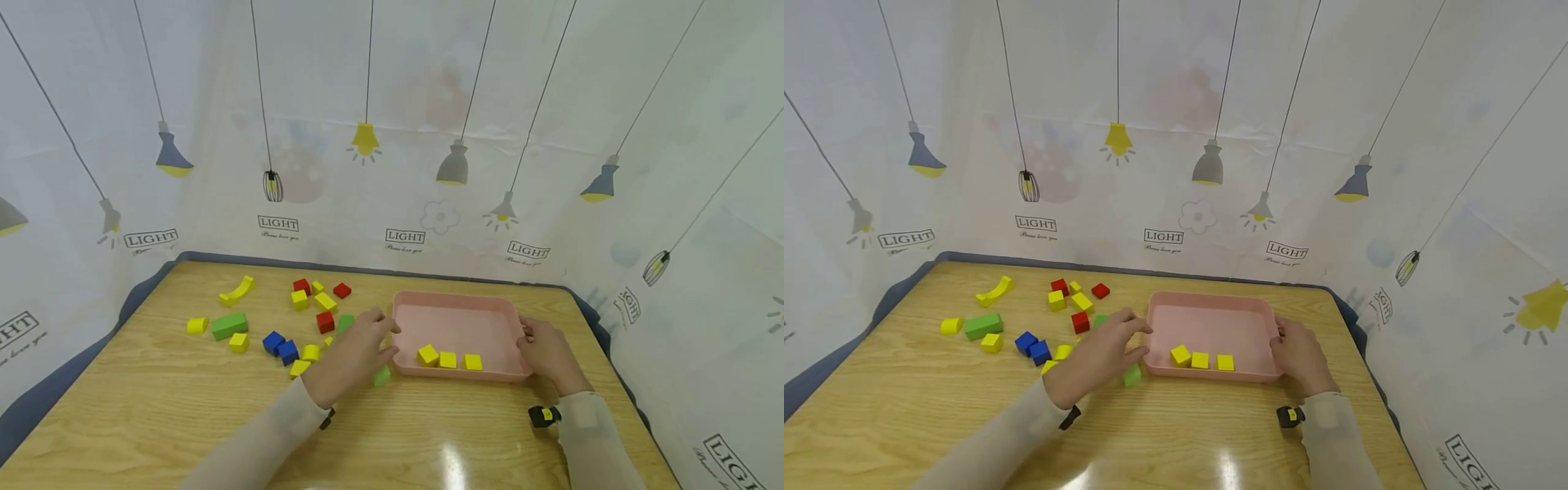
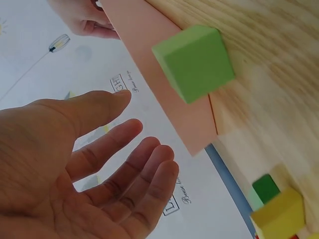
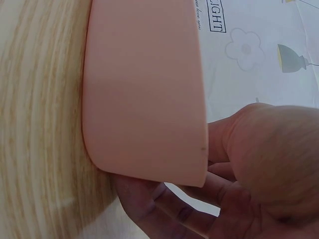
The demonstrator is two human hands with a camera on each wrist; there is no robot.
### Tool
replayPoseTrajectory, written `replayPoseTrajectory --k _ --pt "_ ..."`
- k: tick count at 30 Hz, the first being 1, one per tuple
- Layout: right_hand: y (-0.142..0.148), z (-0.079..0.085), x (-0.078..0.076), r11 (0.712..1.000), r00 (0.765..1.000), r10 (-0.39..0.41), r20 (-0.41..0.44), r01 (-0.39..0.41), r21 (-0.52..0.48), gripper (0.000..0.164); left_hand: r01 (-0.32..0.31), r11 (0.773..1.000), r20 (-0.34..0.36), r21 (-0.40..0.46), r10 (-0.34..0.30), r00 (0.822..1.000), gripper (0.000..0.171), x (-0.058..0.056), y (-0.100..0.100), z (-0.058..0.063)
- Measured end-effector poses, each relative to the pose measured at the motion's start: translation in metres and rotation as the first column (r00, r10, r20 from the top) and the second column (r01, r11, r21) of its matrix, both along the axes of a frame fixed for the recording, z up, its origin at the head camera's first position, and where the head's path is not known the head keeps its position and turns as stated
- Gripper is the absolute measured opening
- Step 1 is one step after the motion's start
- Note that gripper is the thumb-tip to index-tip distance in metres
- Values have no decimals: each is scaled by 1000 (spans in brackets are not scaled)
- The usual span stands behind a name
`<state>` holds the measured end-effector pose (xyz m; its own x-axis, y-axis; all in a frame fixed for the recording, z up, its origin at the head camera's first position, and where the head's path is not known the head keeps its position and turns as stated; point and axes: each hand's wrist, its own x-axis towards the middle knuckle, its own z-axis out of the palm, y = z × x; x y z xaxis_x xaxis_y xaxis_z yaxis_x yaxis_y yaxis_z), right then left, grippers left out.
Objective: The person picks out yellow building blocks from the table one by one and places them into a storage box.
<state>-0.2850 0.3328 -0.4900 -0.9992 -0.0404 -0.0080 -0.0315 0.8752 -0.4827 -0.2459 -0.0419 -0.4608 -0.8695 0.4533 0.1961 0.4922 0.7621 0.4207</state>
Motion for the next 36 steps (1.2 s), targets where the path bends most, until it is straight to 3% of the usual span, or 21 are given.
replayPoseTrajectory --k 7,23,30,36 --pt "0 -1 0 1000 1000 7 3 -7 -9 52 -86 996 -6 -23 86 996 39 -1 -21 -2" --pt "0 -3 -2 1000 1000 -21 17 21 1 52 -163 986 -104 -33 159 982 35 0 -60 -12" --pt "1 -2 0 1000 1000 -10 2 10 5 51 -164 986 -122 -23 160 980 38 1 -76 -13" --pt "0 -1 0 1000 1000 -16 8 16 1 51 -132 991 -178 -17 127 976 39 0 -88 -17"
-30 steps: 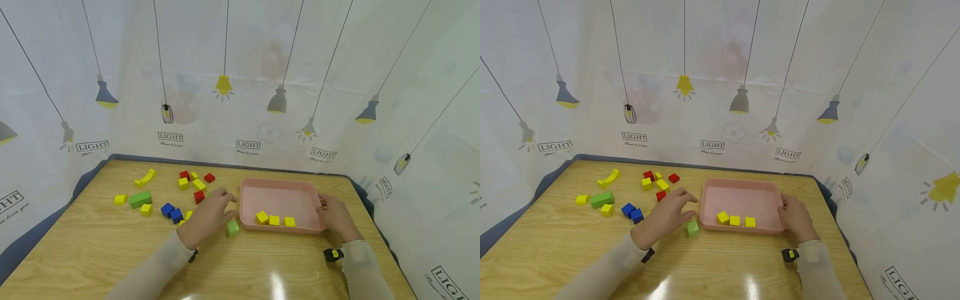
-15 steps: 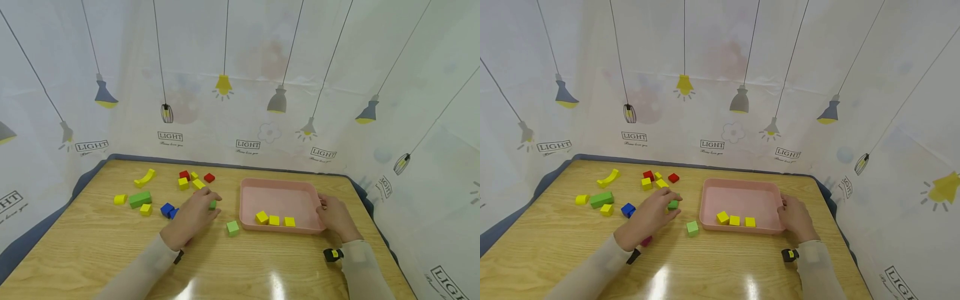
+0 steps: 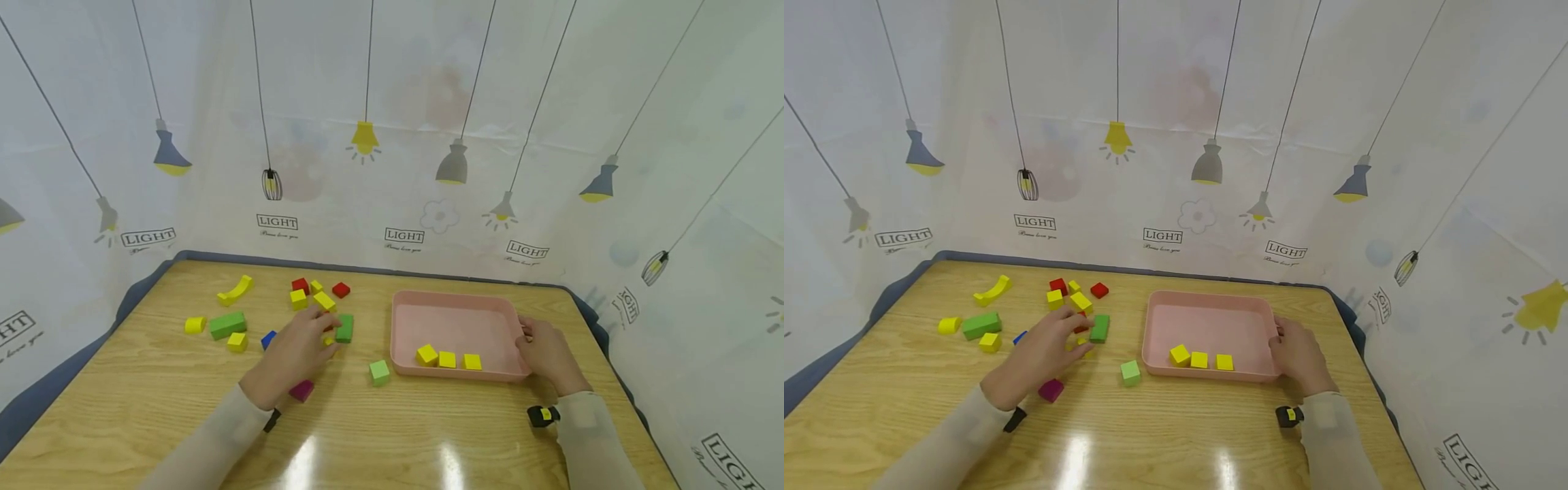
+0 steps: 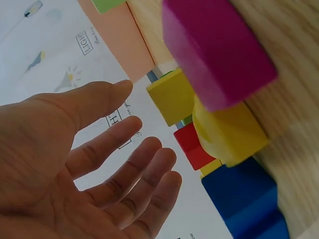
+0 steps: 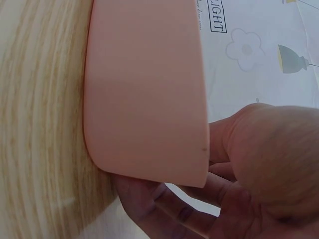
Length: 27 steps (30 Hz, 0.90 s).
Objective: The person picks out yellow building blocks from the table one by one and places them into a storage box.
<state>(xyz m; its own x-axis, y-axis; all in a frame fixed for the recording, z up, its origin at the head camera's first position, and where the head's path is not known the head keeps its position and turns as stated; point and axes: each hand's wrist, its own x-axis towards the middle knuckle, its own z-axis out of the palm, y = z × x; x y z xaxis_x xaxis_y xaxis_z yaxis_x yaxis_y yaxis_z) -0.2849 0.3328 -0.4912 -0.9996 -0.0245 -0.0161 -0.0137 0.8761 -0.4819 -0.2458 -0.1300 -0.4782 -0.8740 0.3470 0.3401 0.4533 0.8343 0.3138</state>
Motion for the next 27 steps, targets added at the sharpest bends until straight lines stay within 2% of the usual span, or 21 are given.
replayPoseTrajectory --k 8,20,27 --pt "-1 0 1 1000 1000 0 -6 0 -1 51 11 1000 -5 -23 -11 1000 37 1 -5 -3" --pt "-2 2 -1 1000 1000 -17 26 16 6 52 15 1000 70 -19 -14 997 32 2 -4 -5" --pt "-2 3 0 1000 999 -17 33 17 0 52 16 1000 87 -15 -14 996 28 1 -5 -6"
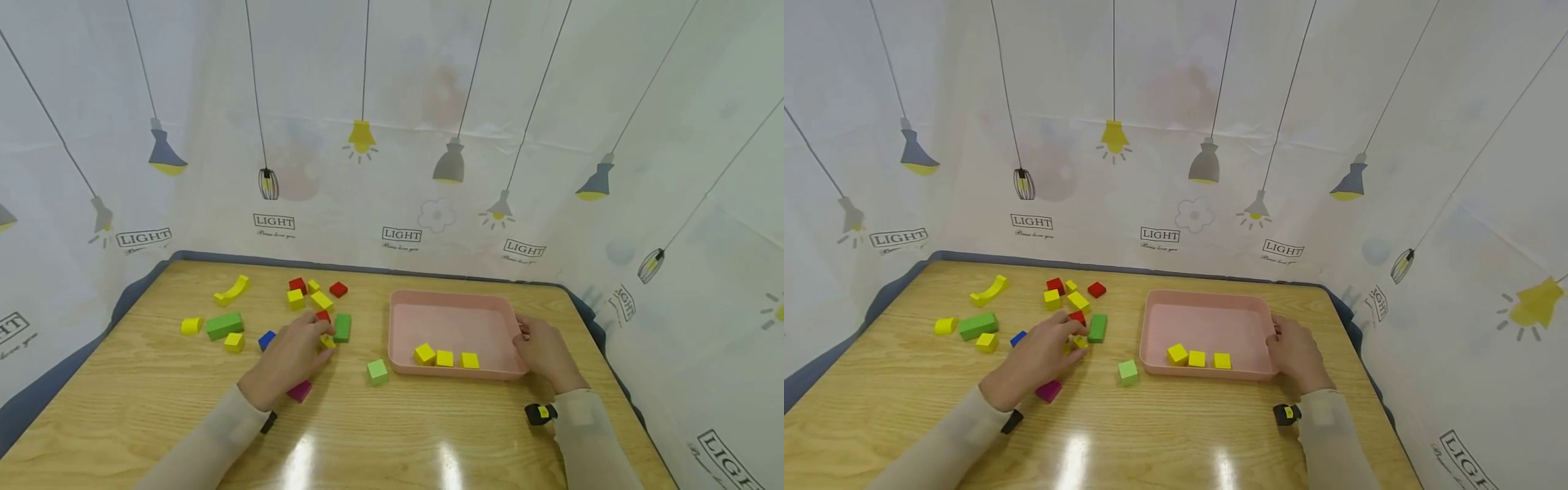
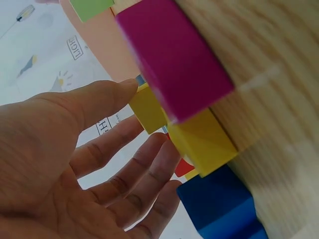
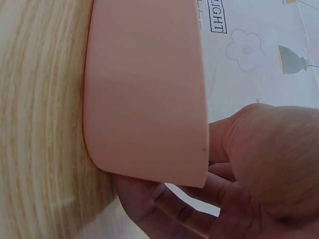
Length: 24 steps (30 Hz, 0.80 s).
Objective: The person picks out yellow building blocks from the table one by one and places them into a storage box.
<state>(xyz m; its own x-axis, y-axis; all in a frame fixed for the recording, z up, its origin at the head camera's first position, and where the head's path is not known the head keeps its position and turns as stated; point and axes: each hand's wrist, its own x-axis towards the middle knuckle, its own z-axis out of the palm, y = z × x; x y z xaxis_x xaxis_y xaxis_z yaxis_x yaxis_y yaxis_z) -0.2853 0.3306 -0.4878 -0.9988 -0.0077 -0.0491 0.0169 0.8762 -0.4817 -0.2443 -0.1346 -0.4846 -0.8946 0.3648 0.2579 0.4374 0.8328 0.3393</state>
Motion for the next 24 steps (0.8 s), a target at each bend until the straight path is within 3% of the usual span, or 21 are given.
replayPoseTrajectory --k 15,24 --pt "-1 2 1 1000 1000 6 -2 -5 7 53 -24 1000 43 -4 25 999 27 -3 1 -5" --pt "-1 2 1 1000 1000 4 -3 -4 4 52 -18 1000 31 9 18 999 24 -3 1 -6"
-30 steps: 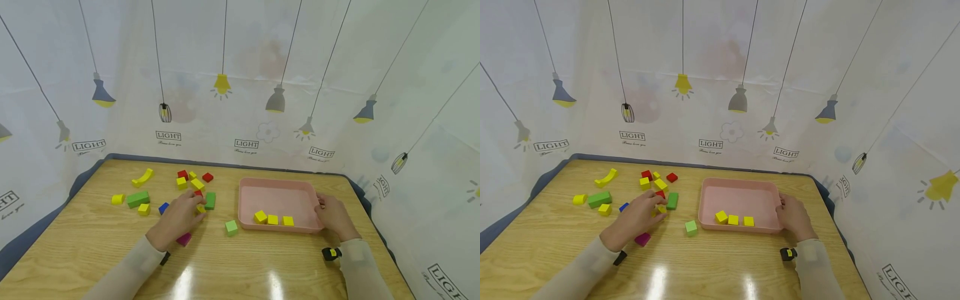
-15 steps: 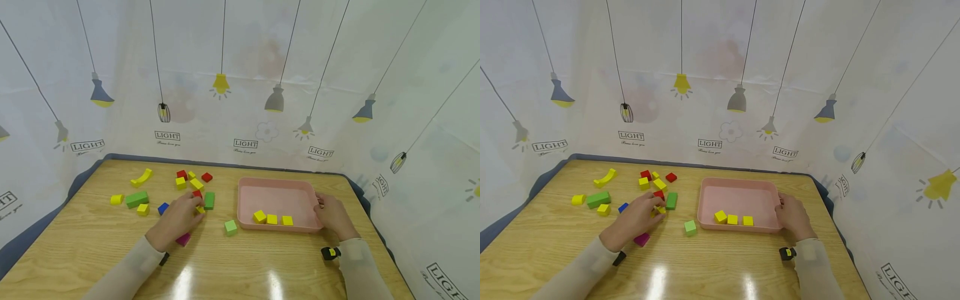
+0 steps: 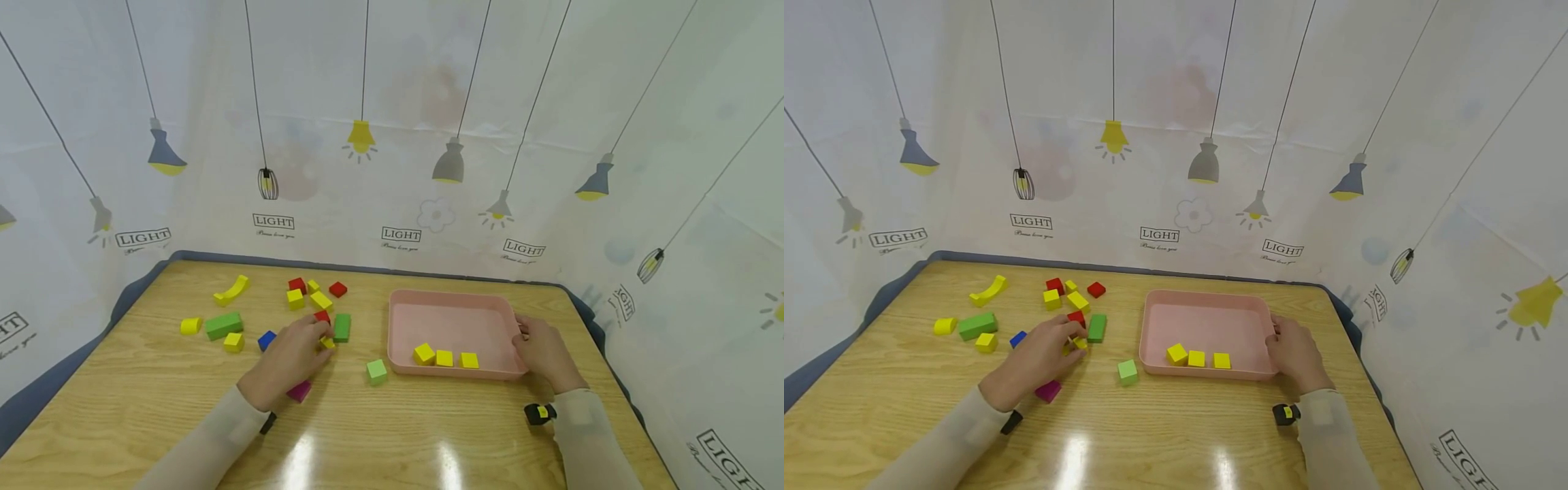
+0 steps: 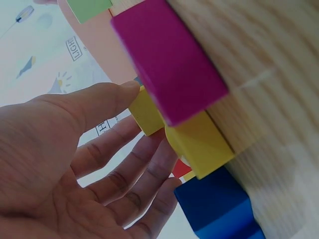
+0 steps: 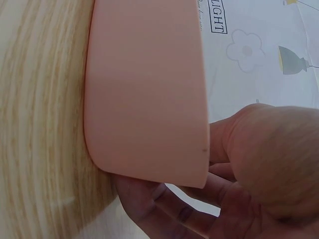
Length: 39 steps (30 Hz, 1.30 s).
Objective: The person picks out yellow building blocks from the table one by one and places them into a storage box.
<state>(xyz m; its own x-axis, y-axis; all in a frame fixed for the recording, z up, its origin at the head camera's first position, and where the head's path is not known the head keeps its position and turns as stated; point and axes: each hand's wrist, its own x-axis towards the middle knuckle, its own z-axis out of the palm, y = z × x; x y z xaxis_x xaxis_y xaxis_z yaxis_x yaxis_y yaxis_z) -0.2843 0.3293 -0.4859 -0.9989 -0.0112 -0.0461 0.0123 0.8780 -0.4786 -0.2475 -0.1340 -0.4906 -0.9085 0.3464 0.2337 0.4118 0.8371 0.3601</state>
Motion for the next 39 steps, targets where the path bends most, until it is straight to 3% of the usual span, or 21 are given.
replayPoseTrajectory --k 21,39 --pt "-2 0 0 1000 1000 5 0 -5 -3 52 12 1000 -25 10 -12 1000 23 1 0 2" --pt "-2 1 1 1000 1000 -1 5 1 11 52 -22 1000 2 -3 22 1000 25 -4 20 18"
